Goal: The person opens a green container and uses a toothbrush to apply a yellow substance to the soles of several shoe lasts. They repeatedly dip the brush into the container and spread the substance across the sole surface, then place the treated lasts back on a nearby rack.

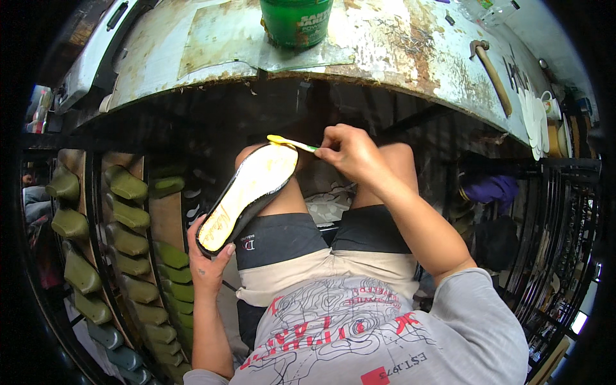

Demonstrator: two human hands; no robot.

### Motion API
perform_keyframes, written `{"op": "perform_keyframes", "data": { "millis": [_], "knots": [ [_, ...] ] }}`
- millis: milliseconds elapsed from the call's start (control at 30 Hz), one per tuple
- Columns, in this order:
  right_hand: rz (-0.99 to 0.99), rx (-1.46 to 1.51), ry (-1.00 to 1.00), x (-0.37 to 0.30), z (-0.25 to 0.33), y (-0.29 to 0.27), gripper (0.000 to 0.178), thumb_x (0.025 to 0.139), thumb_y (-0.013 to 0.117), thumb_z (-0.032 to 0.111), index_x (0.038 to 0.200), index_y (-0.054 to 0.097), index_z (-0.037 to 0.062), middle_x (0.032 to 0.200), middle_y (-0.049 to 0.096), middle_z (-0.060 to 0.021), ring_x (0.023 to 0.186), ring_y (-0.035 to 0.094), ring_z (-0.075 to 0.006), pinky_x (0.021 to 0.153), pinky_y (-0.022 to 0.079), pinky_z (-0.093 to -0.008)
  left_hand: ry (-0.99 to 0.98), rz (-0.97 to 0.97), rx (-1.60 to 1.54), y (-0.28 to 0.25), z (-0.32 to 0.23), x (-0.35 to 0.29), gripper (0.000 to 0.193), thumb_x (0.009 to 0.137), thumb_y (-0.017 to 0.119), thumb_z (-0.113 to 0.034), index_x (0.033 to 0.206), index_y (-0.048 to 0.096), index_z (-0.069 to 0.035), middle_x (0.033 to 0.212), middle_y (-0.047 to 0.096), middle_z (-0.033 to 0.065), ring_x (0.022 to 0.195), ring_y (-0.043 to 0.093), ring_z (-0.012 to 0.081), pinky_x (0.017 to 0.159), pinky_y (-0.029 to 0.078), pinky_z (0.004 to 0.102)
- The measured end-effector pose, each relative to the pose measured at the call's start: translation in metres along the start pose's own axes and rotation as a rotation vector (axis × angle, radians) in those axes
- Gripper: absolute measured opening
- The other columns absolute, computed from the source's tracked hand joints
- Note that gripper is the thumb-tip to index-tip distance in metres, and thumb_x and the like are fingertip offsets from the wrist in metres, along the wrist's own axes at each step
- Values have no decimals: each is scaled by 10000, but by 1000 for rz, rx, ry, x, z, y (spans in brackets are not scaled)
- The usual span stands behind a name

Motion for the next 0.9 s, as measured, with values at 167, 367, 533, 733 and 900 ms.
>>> {"op": "perform_keyframes", "data": {
  "millis": [167,367,533,733,900],
  "knots": [
    [322,119,-41,-7,-10,11,218,800,822,158,843,666,13,826,646,-173,802,657,-357,711,527,-450,3,-1,-10,0,3,-1,778,796,843,-127,1462,449,-38,1345,594,124,1227,578,202,1095,429,346],
    [239,204,3,-8,-18,8,233,813,844,114,810,640,1,751,623,-91,695,579,-170,621,464,-352,23,15,10,-4,8,-1,775,810,836,-148,1466,441,-24,1364,576,124,1240,571,204,1104,420,346],
    [41,203,193,-10,-35,2,247,804,845,177,807,660,13,773,639,-145,730,643,-247,662,505,-392,7,-6,-24,-4,13,-1,781,811,837,-146,1469,436,-21,1358,576,118,1236,566,196,1096,422,337],
    [47,117,176,-13,-42,1,261,803,847,177,797,647,8,777,653,-170,743,656,-311,669,507,-396,25,-5,-6,-7,17,-2,785,819,841,-220,1463,445,-9,1366,567,113,1263,539,210,1121,394,357],
    [198,172,-89,-20,-40,3,264,808,853,172,792,654,0,716,630,-145,659,616,-226,610,480,-373,13,-26,34,-8,22,-5,822,811,848,-284,1468,441,-4,1365,561,116,1264,534,217,1122,389,367]
  ]
}}
Point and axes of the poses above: each hand's wrist, its own x-axis towards the middle knuckle, its own y-axis out of the palm, z = x × y, the point moved 4 cm from there along x, towards the middle knuckle
